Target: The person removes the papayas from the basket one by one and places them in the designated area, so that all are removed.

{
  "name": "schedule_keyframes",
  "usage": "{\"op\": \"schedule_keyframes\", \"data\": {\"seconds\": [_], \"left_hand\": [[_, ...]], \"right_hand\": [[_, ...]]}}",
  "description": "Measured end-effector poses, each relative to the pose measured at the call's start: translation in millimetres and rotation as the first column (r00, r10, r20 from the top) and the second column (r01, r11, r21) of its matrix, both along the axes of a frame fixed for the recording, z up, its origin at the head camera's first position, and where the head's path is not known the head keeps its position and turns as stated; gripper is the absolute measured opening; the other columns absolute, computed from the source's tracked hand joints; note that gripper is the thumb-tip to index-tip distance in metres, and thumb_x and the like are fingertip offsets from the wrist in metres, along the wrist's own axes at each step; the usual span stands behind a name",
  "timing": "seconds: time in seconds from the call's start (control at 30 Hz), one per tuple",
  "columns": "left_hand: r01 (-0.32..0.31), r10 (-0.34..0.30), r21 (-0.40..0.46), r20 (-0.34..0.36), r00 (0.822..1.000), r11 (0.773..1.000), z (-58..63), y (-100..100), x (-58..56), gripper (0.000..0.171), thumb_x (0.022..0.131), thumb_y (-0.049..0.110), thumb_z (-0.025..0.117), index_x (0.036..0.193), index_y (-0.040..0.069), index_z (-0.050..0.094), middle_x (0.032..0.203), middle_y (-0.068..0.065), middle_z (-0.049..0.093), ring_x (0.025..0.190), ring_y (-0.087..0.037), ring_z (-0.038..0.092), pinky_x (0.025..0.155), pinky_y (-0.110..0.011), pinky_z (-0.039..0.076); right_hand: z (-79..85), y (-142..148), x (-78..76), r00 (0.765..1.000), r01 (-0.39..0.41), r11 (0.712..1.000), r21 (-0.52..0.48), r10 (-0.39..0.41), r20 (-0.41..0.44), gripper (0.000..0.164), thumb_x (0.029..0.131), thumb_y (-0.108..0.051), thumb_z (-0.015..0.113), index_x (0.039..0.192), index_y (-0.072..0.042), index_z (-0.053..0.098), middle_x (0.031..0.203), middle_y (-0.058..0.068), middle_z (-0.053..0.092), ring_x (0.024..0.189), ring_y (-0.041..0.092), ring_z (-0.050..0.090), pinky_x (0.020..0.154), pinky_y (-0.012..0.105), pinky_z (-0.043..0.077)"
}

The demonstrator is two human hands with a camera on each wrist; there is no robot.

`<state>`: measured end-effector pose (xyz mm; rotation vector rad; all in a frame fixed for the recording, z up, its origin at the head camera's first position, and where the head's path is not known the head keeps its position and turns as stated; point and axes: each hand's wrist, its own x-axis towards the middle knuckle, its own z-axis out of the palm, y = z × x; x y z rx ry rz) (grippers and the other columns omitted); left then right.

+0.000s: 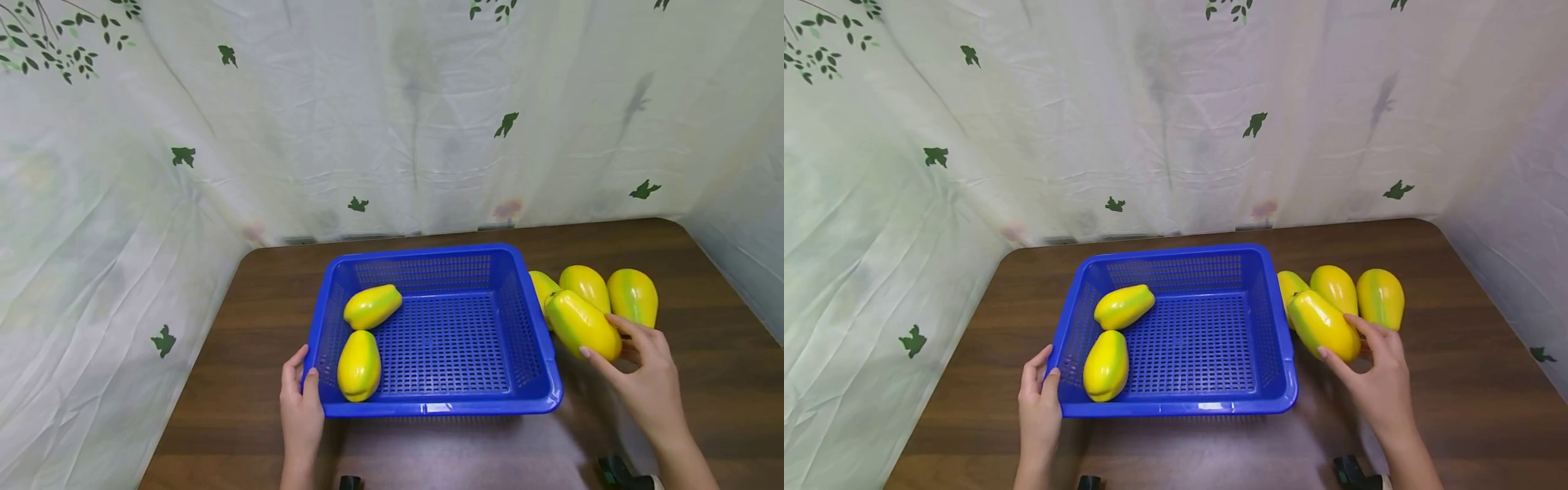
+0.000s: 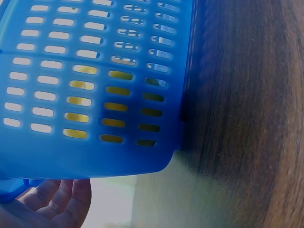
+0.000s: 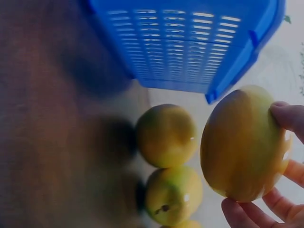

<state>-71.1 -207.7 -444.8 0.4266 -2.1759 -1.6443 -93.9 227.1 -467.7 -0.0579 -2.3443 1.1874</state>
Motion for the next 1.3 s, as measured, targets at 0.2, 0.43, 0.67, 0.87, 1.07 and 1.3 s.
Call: {"op": "schedule_keyframes", "data": {"seconds": [0.2, 0.43, 0.67, 0.87, 1.07, 1.3], "left_hand": [[-0.001, 0.001, -0.002, -0.006, 1.000, 1.000, -0.8, -1, -0.5, 0.035, 0.092, 0.001, 0.039, 0.127, 0.005, 0.044, 0.115, -0.016, 0.054, 0.099, -0.016, 0.052, 0.075, -0.011, 0.042], [0.004, -0.004, -0.002, -0.008, 1.000, 1.000, 0.1, -1, -0.6, 0.034, 0.093, 0.003, 0.039, 0.127, 0.005, 0.044, 0.115, -0.016, 0.054, 0.099, -0.017, 0.052, 0.075, -0.012, 0.043], [0.008, -0.008, 0.005, -0.004, 1.000, 1.000, -0.6, -1, -0.4, 0.035, 0.092, 0.002, 0.039, 0.127, 0.005, 0.043, 0.115, -0.015, 0.054, 0.099, -0.016, 0.052, 0.075, -0.013, 0.044], [0.008, -0.008, 0.001, -0.012, 1.000, 1.000, -0.8, -1, -0.3, 0.035, 0.092, 0.001, 0.039, 0.127, 0.005, 0.043, 0.116, -0.016, 0.054, 0.099, -0.016, 0.051, 0.075, -0.012, 0.043], [0.007, -0.007, -0.003, -0.020, 1.000, 1.000, -1.0, -1, -0.2, 0.035, 0.092, 0.001, 0.039, 0.127, 0.004, 0.044, 0.115, -0.017, 0.054, 0.098, -0.016, 0.052, 0.075, -0.012, 0.043], [0.003, -0.003, -0.008, -0.010, 1.000, 1.000, -0.3, -1, 0.2, 0.035, 0.092, 0.002, 0.039, 0.126, 0.004, 0.044, 0.114, -0.016, 0.055, 0.096, -0.015, 0.053, 0.074, -0.013, 0.044]], "right_hand": [[-53.4, 18, -2.7, 0.998, 0.054, 0.997, 0.061, -0.056, 0.027, 0.069, 0.061, -0.020, 0.084, 0.123, -0.028, 0.055, 0.106, 0.001, 0.044, 0.083, 0.001, 0.045, 0.068, 0.003, 0.035], [-19.3, -7, 15.6, 0.997, -0.013, 0.997, 0.073, 0.007, 0.082, 0.061, 0.065, -0.017, 0.081, 0.120, -0.007, 0.056, 0.105, 0.012, 0.044, 0.080, 0.000, 0.043, 0.066, 0.003, 0.034], [-9.7, -18, 23.8, 0.990, -0.029, 0.993, 0.114, 0.012, 0.141, 0.058, 0.067, -0.017, 0.079, 0.118, -0.003, 0.055, 0.104, 0.014, 0.045, 0.082, 0.006, 0.039, 0.064, 0.008, 0.034], [-16.8, -19, 24.1, 0.991, -0.036, 0.994, 0.102, 0.022, 0.135, 0.058, 0.066, -0.015, 0.080, 0.118, -0.004, 0.056, 0.103, 0.012, 0.045, 0.085, 0.008, 0.036, 0.064, 0.012, 0.034], [-16.0, -20, 24.0, 0.988, -0.042, 0.995, 0.088, 0.028, 0.151, 0.058, 0.067, -0.016, 0.079, 0.118, -0.004, 0.055, 0.104, 0.013, 0.043, 0.088, 0.015, 0.038, 0.064, 0.015, 0.034], [-11.7, -19, 25.4, 0.981, -0.040, 0.997, 0.063, 0.028, 0.192, 0.058, 0.071, -0.018, 0.077, 0.121, -0.004, 0.052, 0.107, 0.016, 0.040, 0.094, 0.030, 0.045, 0.068, 0.017, 0.034]]}}
